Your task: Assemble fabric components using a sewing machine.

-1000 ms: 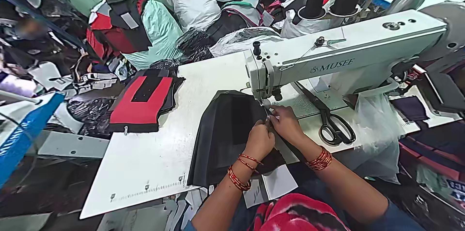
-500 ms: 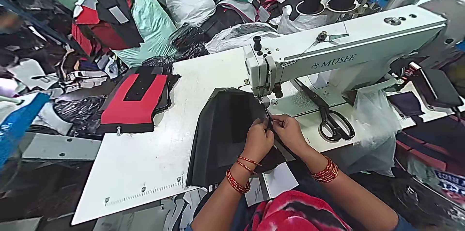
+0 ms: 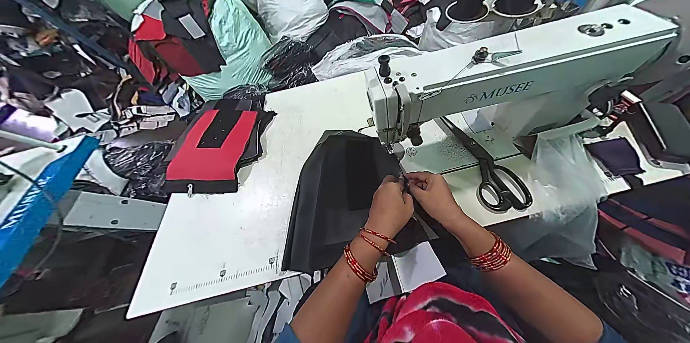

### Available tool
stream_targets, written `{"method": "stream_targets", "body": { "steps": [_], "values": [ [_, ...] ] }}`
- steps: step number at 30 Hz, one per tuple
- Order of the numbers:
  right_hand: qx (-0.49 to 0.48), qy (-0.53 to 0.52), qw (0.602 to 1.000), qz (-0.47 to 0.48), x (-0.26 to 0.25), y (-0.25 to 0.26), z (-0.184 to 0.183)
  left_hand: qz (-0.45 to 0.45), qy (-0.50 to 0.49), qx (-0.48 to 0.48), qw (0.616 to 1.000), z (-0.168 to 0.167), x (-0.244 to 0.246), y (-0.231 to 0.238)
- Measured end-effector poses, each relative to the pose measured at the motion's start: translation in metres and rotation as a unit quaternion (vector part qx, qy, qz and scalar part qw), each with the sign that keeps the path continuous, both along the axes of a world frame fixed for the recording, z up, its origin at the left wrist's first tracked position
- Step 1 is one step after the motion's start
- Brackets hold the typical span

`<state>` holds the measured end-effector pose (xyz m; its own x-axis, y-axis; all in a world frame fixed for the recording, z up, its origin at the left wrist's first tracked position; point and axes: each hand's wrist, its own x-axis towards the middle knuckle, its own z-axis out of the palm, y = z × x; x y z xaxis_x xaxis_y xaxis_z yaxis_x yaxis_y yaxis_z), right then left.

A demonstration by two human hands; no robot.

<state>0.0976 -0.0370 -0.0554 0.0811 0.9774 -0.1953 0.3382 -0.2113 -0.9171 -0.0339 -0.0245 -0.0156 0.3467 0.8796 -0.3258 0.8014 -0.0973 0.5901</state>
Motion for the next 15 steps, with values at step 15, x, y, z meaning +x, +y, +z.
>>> {"method": "stream_targets", "body": {
  "steps": [15],
  "values": [
    [0.009,0.017,1.000,0.013,0.0052,-0.0047,-0.0016,-0.013,0.040,-0.015,0.999,0.0058,0.0051,-0.0047]
  ]
}}
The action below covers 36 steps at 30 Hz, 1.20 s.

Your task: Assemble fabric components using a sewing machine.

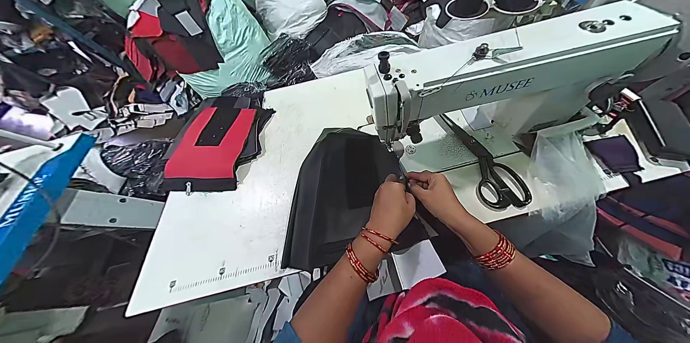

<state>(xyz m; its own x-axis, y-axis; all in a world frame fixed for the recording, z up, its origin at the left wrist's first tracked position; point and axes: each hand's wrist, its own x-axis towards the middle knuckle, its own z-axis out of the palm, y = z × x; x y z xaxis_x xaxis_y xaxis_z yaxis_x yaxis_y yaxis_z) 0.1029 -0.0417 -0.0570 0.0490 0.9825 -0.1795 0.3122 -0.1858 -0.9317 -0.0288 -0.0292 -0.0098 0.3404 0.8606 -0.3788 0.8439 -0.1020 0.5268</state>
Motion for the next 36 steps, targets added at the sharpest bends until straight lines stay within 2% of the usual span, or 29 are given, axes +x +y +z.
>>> {"method": "stream_targets", "body": {
  "steps": [7,11,14,17,20,22,25,29,31,34,36],
  "values": [
    [0.009,-0.076,0.995,0.061,0.003,0.001,0.004,-0.040,0.003,-0.023,0.999,0.004,-0.004,0.001],
    [0.009,-0.125,0.986,0.107,0.002,0.000,0.013,-0.047,-0.043,0.001,0.998,-0.002,-0.010,-0.011],
    [0.000,-0.175,0.976,0.130,-0.003,-0.002,0.019,-0.072,-0.028,0.024,0.997,-0.008,-0.012,-0.021],
    [0.013,-0.225,0.964,0.141,-0.010,-0.005,0.019,-0.091,-0.057,0.127,0.986,-0.027,-0.016,-0.035],
    [0.078,-0.281,0.947,0.138,-0.018,-0.012,0.007,-0.112,-0.109,0.285,0.946,-0.049,-0.024,-0.047],
    [0.124,-0.309,0.935,0.121,-0.022,-0.016,-0.002,-0.124,-0.110,0.319,0.933,-0.050,-0.032,-0.044],
    [0.150,-0.328,0.926,0.114,-0.027,-0.020,-0.006,-0.113,-0.122,0.218,0.962,-0.031,-0.045,-0.025],
    [0.138,-0.339,0.923,0.118,-0.029,-0.021,-0.003,-0.078,-0.098,0.197,0.972,-0.021,-0.039,0.013],
    [0.143,-0.353,0.918,0.109,-0.031,-0.022,-0.003,-0.141,-0.035,0.187,0.972,-0.022,-0.032,0.033],
    [0.095,-0.359,0.920,0.129,-0.031,-0.022,0.006,-0.249,0.085,0.110,0.959,-0.017,-0.019,0.053],
    [0.086,-0.359,0.920,0.128,-0.031,-0.021,0.006,-0.275,0.098,0.111,0.950,-0.020,-0.022,0.057]
  ]
}}
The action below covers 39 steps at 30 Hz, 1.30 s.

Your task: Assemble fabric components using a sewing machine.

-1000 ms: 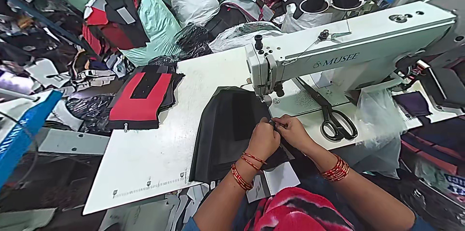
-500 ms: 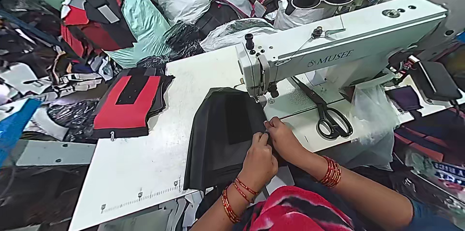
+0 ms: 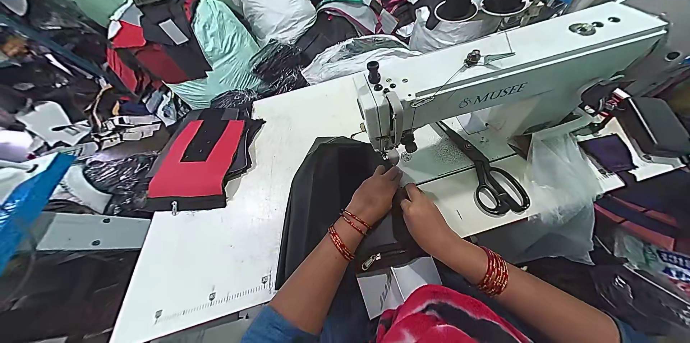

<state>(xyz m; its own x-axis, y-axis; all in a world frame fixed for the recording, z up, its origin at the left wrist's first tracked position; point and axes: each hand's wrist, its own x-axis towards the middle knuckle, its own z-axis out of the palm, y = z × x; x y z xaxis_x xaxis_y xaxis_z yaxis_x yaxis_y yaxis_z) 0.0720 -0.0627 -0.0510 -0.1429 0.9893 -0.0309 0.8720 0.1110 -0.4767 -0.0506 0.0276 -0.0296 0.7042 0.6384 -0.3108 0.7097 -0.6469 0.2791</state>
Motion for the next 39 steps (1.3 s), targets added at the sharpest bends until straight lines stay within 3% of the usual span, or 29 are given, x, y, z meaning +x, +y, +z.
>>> {"method": "stream_targets", "body": {
  "steps": [5,10,14,25,29,35,39],
  "values": [
    [0.073,0.003,0.997,-0.001,0.000,0.000,-0.013,-0.026,-0.199,0.100,0.974,-0.029,-0.024,-0.005],
    [0.124,0.000,0.992,-0.002,0.001,0.000,-0.019,-0.040,-0.289,0.169,0.941,-0.044,-0.033,-0.007],
    [0.150,-0.006,0.989,-0.006,-0.001,0.001,-0.023,-0.031,-0.282,0.213,0.935,-0.049,-0.039,-0.010],
    [0.117,-0.014,0.993,-0.008,-0.001,0.019,-0.020,-0.013,-0.313,0.148,0.938,-0.047,-0.038,0.009],
    [0.146,-0.005,0.989,-0.011,0.000,0.034,-0.024,0.010,-0.300,0.130,0.945,-0.044,-0.037,0.022],
    [-0.002,-0.002,1.000,-0.006,0.000,0.051,-0.003,0.007,-0.284,0.116,0.952,-0.044,-0.036,0.040],
    [-0.031,-0.002,0.999,-0.012,-0.002,0.059,0.001,-0.001,-0.251,0.101,0.963,-0.038,-0.036,0.047]
  ]
}}
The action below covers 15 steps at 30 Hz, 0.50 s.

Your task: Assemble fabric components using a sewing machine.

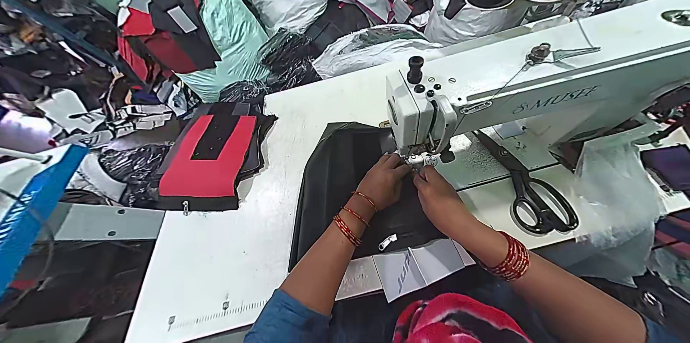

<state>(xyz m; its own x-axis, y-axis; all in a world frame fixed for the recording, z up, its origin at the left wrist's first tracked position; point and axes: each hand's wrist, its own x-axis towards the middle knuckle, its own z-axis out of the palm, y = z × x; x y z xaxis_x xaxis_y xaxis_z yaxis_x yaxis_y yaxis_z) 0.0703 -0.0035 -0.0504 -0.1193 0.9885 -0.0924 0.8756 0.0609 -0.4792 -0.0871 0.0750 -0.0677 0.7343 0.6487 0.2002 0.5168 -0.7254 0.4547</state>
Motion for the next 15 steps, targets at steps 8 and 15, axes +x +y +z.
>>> {"method": "stream_targets", "body": {
  "steps": [8,15],
  "values": [
    [-0.002,0.046,0.999,0.004,0.012,0.002,0.001,0.031,0.024,-0.008,0.999,0.004,0.008,-0.010],
    [0.023,0.204,0.978,-0.028,0.069,-0.071,0.008,0.109,0.096,-0.110,0.983,0.023,0.025,-0.097]
  ]
}}
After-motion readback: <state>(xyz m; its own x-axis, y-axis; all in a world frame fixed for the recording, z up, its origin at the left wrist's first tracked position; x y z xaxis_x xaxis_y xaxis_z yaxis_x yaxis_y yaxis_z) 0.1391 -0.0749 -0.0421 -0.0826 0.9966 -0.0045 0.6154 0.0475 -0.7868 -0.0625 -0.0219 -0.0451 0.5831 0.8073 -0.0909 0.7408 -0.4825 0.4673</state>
